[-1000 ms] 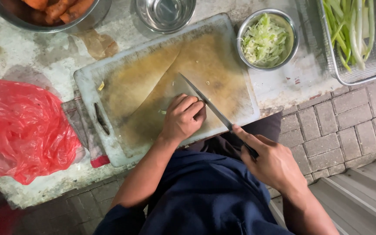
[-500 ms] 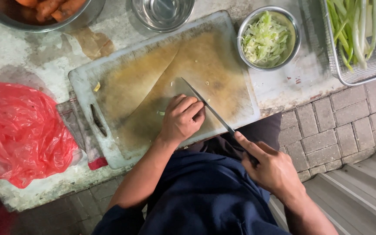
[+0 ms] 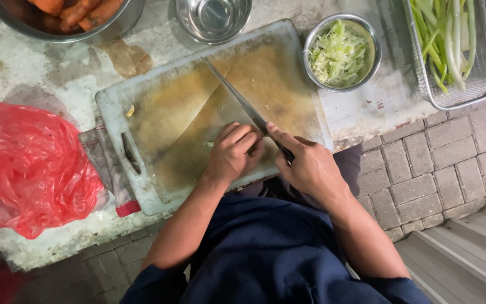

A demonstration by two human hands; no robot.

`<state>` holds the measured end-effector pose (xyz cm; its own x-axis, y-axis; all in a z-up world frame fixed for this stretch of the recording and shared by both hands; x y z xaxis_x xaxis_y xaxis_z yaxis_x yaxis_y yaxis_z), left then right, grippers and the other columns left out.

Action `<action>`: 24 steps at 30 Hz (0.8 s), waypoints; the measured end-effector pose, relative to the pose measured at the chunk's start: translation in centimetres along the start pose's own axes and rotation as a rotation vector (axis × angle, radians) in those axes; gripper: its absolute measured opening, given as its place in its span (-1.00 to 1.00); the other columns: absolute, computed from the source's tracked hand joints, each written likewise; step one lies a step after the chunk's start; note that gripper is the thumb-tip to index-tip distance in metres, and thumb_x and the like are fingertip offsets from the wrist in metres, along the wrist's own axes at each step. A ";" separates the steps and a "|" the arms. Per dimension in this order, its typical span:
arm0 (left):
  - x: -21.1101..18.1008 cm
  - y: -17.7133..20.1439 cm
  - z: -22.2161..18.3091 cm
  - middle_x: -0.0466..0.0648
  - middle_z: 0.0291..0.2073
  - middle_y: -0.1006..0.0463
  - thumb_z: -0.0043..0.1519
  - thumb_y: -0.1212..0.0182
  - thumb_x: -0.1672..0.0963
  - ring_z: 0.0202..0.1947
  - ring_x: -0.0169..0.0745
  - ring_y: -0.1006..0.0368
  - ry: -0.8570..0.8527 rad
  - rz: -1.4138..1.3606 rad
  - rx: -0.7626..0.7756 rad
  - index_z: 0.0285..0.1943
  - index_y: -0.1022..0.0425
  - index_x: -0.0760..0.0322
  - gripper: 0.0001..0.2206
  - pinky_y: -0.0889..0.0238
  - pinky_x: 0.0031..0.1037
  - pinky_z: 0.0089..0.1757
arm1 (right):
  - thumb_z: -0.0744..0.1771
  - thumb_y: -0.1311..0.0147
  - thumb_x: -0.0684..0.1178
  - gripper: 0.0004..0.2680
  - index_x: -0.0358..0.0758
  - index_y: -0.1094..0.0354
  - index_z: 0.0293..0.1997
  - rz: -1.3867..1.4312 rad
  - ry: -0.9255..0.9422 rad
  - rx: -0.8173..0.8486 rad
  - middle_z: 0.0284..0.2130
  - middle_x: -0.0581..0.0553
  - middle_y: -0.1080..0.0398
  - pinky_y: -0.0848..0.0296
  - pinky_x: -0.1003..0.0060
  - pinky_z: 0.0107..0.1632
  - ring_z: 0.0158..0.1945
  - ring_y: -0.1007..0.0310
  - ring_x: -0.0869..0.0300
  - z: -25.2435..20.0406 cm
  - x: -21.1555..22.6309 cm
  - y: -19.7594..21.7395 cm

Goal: Slicing green onions into small pieces on a cutting board using a kitchen knife

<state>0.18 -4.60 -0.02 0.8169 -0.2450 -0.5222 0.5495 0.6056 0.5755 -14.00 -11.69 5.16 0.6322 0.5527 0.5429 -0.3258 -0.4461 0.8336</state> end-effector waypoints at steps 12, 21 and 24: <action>0.7 -0.8 -0.8 -0.12 -0.53 -0.34 0.03 -0.26 0.25 -0.53 -0.11 -0.37 -0.011 0.038 -0.041 -0.45 -0.43 0.18 -0.88 -0.33 -0.42 -0.38 | 0.22 -0.02 0.03 -0.62 0.31 -0.36 0.17 -0.079 -0.119 0.101 -0.48 -0.07 -0.49 -0.51 -0.12 -0.44 -0.47 -0.53 -0.13 -5.1 -1.1 2.4; -0.4 0.5 1.0 -0.05 -0.52 -0.39 0.00 -0.20 0.38 -0.52 -0.20 -0.23 -0.044 0.025 0.047 -0.49 -0.41 0.38 -0.85 -0.24 -0.47 -0.36 | 0.24 -0.04 0.06 -0.51 0.45 -0.11 0.35 -0.201 -0.249 0.349 -0.36 0.09 -0.47 -0.43 -0.06 -0.44 -0.48 -0.45 -0.20 -9.8 -2.9 5.1; -0.3 0.5 0.9 -0.05 -0.50 -0.39 0.00 -0.18 0.38 -0.50 -0.19 -0.23 -0.038 0.029 0.058 -0.48 -0.42 0.38 -0.85 -0.25 -0.46 -0.33 | 0.24 -0.04 0.08 -0.51 0.48 -0.11 0.34 -0.221 -0.252 0.345 -0.44 0.06 -0.44 -0.42 -0.07 -0.45 -0.49 -0.43 -0.21 -9.7 -2.7 5.3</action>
<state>0.37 -4.90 0.96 0.8378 -0.2575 -0.4814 0.5343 0.5681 0.6259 -24.29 -8.76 9.11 0.8248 0.4918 0.2789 0.0610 -0.5679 0.8209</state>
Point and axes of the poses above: each hand's wrist, its own z-axis towards the middle knuckle, its own y-axis out of the back of the hand, x = y × z, the point moved 3 cm from there along z, towards the middle knuckle
